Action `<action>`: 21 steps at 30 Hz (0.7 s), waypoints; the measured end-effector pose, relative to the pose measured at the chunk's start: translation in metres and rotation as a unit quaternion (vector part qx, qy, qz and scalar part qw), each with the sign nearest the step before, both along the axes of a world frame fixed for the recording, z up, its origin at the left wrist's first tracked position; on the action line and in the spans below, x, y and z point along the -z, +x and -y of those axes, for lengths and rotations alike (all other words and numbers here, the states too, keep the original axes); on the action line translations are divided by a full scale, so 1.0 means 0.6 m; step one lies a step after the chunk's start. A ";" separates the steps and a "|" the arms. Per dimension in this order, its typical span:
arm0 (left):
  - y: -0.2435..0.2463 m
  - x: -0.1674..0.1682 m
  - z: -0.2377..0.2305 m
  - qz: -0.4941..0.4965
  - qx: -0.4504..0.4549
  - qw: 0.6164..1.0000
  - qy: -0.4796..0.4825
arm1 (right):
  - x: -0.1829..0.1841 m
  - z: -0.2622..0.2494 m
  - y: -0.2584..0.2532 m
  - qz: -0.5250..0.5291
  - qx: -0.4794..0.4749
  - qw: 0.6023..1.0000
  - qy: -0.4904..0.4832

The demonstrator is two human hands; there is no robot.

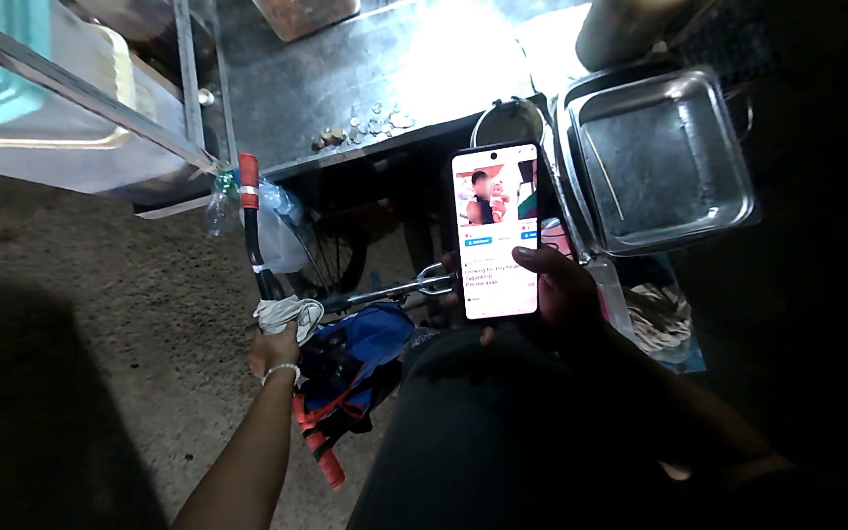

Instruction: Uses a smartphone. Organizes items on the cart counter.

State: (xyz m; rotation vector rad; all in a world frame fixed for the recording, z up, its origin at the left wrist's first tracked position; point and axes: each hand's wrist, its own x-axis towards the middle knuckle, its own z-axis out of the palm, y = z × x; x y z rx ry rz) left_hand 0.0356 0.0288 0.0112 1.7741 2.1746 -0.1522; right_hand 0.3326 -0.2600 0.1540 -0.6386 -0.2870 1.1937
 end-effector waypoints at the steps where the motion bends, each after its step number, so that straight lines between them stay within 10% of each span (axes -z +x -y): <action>1: 0.000 0.000 0.000 -0.002 0.001 1.000 -0.003 | 0.000 0.000 0.000 -0.004 -0.003 1.000 -0.001; 21: -0.001 0.002 -0.001 -0.008 -0.005 1.000 -0.004 | 0.009 0.002 -0.002 -0.024 -0.029 0.998 0.047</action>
